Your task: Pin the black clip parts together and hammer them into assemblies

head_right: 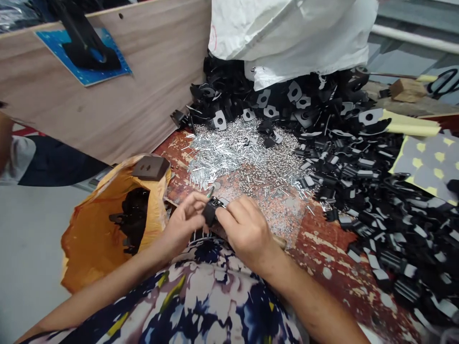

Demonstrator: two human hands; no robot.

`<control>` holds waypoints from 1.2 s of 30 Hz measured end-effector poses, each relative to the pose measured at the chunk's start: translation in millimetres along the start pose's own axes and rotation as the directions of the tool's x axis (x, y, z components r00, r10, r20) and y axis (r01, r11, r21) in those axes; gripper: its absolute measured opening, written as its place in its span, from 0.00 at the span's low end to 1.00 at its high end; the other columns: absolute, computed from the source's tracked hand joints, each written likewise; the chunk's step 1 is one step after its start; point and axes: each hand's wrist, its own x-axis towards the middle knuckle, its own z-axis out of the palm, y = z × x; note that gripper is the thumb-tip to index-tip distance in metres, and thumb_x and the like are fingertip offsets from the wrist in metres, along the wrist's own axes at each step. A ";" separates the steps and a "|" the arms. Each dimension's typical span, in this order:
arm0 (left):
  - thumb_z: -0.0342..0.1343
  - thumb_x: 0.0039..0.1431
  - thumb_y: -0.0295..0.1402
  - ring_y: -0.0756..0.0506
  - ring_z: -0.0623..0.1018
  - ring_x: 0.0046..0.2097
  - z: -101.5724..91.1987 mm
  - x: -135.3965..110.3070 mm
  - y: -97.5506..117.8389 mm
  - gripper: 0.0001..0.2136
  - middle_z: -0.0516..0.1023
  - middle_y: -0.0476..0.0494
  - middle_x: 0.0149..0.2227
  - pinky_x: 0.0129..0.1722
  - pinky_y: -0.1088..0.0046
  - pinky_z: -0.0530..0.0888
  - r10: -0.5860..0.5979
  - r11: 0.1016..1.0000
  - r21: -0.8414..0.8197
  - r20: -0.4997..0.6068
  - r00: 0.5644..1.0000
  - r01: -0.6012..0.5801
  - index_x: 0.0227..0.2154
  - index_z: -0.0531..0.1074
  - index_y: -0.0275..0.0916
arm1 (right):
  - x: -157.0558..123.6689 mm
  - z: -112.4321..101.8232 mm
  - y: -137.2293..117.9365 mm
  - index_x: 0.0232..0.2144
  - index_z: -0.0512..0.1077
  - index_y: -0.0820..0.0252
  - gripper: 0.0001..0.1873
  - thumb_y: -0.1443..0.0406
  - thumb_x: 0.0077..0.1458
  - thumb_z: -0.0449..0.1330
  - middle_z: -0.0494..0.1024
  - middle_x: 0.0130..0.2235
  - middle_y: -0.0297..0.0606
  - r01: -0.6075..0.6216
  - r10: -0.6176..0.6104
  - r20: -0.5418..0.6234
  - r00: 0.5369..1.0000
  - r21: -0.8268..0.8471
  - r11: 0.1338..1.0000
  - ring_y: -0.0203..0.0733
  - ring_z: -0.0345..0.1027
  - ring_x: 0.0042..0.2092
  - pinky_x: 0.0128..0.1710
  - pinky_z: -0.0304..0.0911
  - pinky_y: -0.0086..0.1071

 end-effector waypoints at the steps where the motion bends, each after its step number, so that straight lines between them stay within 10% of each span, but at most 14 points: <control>1: 0.71 0.50 0.36 0.46 0.78 0.37 -4.2 -5.2 2.3 0.23 0.78 0.47 0.38 0.33 0.73 0.74 0.100 0.978 0.185 -0.034 0.994 -0.092 0.48 0.71 0.41 | -0.4 5.5 -0.2 0.42 0.74 0.59 0.08 0.69 0.69 0.55 0.75 0.34 0.39 -0.009 0.008 0.025 1.000 0.028 1.000 0.43 0.65 0.38 0.40 0.63 0.38; 5: 0.58 0.64 0.38 0.42 0.77 0.46 -40.4 -25.1 14.9 0.17 0.79 0.43 0.45 0.46 0.66 0.72 0.248 0.749 0.650 -0.097 0.964 -0.127 0.54 0.71 0.41 | -13.3 16.6 15.8 0.47 0.71 0.62 0.11 0.61 0.68 0.58 0.75 0.40 0.42 -0.138 0.143 0.213 0.966 -0.039 0.990 0.46 0.67 0.42 0.43 0.65 0.38; 9: 0.48 0.70 0.47 0.45 0.72 0.31 -73.1 -34.5 8.2 0.20 0.73 0.49 0.29 0.31 0.71 0.67 0.021 0.857 0.511 -0.164 0.986 0.067 0.49 0.75 0.38 | -42.5 21.9 37.3 0.35 0.70 0.61 0.11 0.59 0.62 0.63 0.74 0.39 0.46 -0.148 0.290 0.364 0.885 -0.370 0.917 0.51 0.68 0.41 0.38 0.63 0.40; 13: 0.49 0.67 0.48 0.46 0.68 0.27 -69.3 -26.2 -22.3 0.20 0.67 0.52 0.25 0.27 0.72 0.63 0.005 0.886 0.457 -0.180 0.984 0.079 0.45 0.77 0.36 | -60.9 21.8 41.0 0.39 0.69 0.60 0.05 0.64 0.63 0.60 0.74 0.29 0.35 -0.251 0.385 0.466 0.797 -0.324 0.912 0.41 0.67 0.27 0.25 0.56 0.33; 21: 0.46 0.69 0.45 0.46 0.69 0.28 -63.6 -10.0 -50.0 0.20 0.67 0.51 0.23 0.31 0.70 0.63 0.117 0.850 0.526 -0.223 0.968 0.019 0.29 0.73 0.38 | -60.7 -8.1 17.3 0.70 0.57 0.48 0.30 0.69 0.69 0.55 0.78 0.39 0.36 -0.173 0.185 0.095 0.978 -0.121 0.977 0.38 0.72 0.31 0.31 0.62 0.31; 31: 0.44 0.70 0.45 0.47 0.67 0.28 -65.1 -8.3 -52.5 0.19 0.66 0.52 0.24 0.30 0.71 0.63 0.129 0.864 0.504 -0.236 0.963 0.008 0.26 0.67 0.40 | -65.7 10.0 8.8 0.71 0.55 0.50 0.33 0.70 0.68 0.54 0.72 0.30 0.32 -0.093 0.109 0.055 0.992 -0.245 0.965 0.35 0.64 0.26 0.28 0.57 0.31; 36: 0.44 0.70 0.46 0.48 0.66 0.28 -67.1 -9.4 -51.1 0.20 0.64 0.52 0.24 0.30 0.71 0.63 0.136 0.858 0.513 -0.229 0.964 0.001 0.24 0.61 0.42 | -66.2 15.0 6.9 0.68 0.61 0.55 0.27 0.70 0.70 0.49 0.72 0.30 0.34 -0.062 0.111 0.237 0.965 -0.204 0.977 0.38 0.65 0.27 0.25 0.56 0.33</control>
